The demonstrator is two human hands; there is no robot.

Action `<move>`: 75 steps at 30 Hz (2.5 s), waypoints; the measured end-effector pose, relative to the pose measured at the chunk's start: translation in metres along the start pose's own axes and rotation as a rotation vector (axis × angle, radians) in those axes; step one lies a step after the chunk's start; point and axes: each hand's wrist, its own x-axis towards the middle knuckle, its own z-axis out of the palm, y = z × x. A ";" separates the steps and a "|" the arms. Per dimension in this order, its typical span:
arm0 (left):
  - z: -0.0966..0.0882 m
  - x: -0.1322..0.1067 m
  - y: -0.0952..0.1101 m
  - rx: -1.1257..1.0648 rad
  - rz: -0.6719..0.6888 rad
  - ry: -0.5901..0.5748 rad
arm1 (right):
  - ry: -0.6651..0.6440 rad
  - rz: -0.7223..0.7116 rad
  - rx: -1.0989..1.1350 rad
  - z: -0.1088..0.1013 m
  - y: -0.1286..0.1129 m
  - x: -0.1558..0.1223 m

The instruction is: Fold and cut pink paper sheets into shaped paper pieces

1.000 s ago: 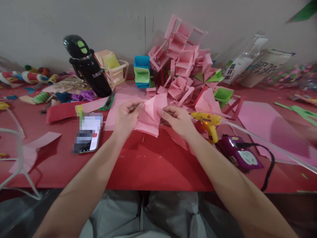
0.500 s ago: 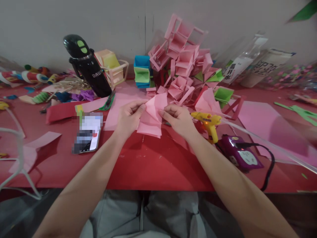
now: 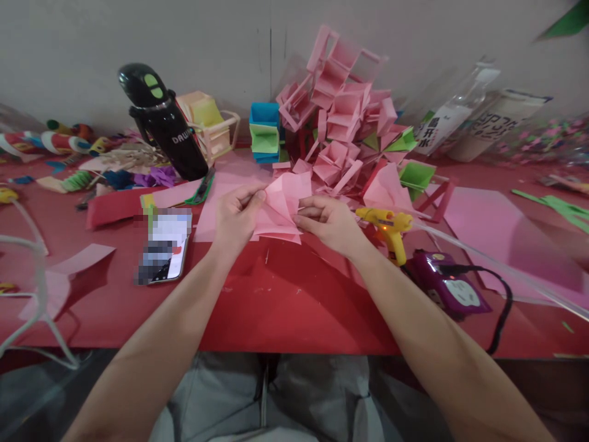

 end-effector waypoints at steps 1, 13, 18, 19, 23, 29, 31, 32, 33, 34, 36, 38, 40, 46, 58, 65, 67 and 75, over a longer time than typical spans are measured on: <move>0.000 0.000 0.000 0.005 0.002 -0.003 | -0.004 0.003 0.008 0.000 -0.001 0.000; -0.011 0.003 0.004 -0.069 -0.037 -0.220 | 0.076 0.047 -0.027 -0.005 -0.002 0.001; -0.012 0.005 -0.001 -0.146 -0.047 -0.245 | 0.035 0.046 -0.027 -0.005 -0.004 0.000; -0.012 0.005 -0.002 -0.128 -0.067 -0.222 | 0.018 0.034 -0.038 -0.003 -0.004 -0.001; -0.013 0.005 -0.004 -0.087 -0.163 -0.143 | 0.013 -0.088 -0.166 0.003 -0.006 -0.004; -0.012 0.003 -0.003 -0.138 -0.165 -0.153 | 0.010 -0.118 -0.197 0.001 -0.004 -0.004; -0.011 0.001 0.002 -0.101 -0.126 -0.136 | -0.009 -0.069 -0.138 0.000 -0.001 -0.002; -0.009 0.000 0.005 -0.079 -0.107 -0.120 | -0.010 -0.049 -0.096 0.000 0.000 -0.002; -0.007 -0.002 0.008 -0.060 -0.090 -0.103 | -0.007 -0.037 -0.047 0.001 0.000 -0.001; -0.005 -0.004 0.011 -0.048 -0.078 -0.091 | -0.001 -0.038 0.006 0.003 0.001 -0.001; 0.000 -0.008 0.015 -0.037 -0.058 -0.091 | 0.007 -0.067 0.089 0.007 -0.001 -0.001; 0.005 -0.011 0.015 -0.041 -0.043 -0.111 | 0.014 -0.085 0.108 0.012 -0.003 -0.002; 0.009 -0.014 0.014 -0.041 -0.033 -0.128 | 0.042 -0.068 0.087 0.016 -0.004 -0.003; 0.010 -0.012 0.009 0.019 -0.002 -0.105 | 0.057 -0.069 0.054 0.012 0.002 -0.001; -0.001 -0.004 0.011 0.007 -0.124 -0.124 | 0.065 0.004 -0.040 0.004 -0.008 -0.001; -0.004 -0.004 0.015 -0.060 -0.143 -0.283 | 0.018 -0.038 -0.119 0.001 -0.004 -0.001; -0.004 -0.004 0.014 -0.069 -0.150 -0.268 | 0.022 -0.052 -0.114 -0.001 -0.002 0.000; -0.004 -0.003 0.012 -0.045 -0.125 -0.244 | -0.009 -0.056 -0.108 -0.004 -0.001 0.000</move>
